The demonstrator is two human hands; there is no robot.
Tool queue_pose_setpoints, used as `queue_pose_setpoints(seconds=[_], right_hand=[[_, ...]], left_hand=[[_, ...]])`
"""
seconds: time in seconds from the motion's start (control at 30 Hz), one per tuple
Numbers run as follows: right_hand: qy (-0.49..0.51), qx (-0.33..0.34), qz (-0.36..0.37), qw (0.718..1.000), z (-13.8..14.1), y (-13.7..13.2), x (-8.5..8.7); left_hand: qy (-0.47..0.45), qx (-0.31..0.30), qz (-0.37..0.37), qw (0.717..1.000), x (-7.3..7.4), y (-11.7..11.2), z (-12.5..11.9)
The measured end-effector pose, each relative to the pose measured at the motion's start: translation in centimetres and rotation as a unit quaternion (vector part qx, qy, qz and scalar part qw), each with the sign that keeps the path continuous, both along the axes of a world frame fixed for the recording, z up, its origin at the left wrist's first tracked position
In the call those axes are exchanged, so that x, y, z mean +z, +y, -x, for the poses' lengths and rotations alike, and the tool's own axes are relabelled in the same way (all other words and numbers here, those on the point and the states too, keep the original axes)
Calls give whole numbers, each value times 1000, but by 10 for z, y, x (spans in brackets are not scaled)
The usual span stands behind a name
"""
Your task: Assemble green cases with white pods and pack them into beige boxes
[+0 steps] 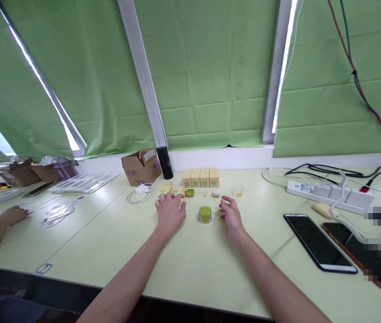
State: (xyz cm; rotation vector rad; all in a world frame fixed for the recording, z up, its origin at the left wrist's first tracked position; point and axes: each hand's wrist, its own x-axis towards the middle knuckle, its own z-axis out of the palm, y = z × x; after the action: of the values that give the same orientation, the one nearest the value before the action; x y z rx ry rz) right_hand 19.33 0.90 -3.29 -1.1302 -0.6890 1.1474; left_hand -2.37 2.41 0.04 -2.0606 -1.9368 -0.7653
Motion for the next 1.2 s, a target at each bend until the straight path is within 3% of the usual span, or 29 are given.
queue_pose_setpoints(seconds=[0.43,1.2], right_hand=[[-6,-1,4,1000,0,-2,2],[-21,1,-16,1000,-1,0,-1]], left_hand=[[-25,-24,85,996,-12,9,1],[-44,-31,-40,998,-6,4,0]])
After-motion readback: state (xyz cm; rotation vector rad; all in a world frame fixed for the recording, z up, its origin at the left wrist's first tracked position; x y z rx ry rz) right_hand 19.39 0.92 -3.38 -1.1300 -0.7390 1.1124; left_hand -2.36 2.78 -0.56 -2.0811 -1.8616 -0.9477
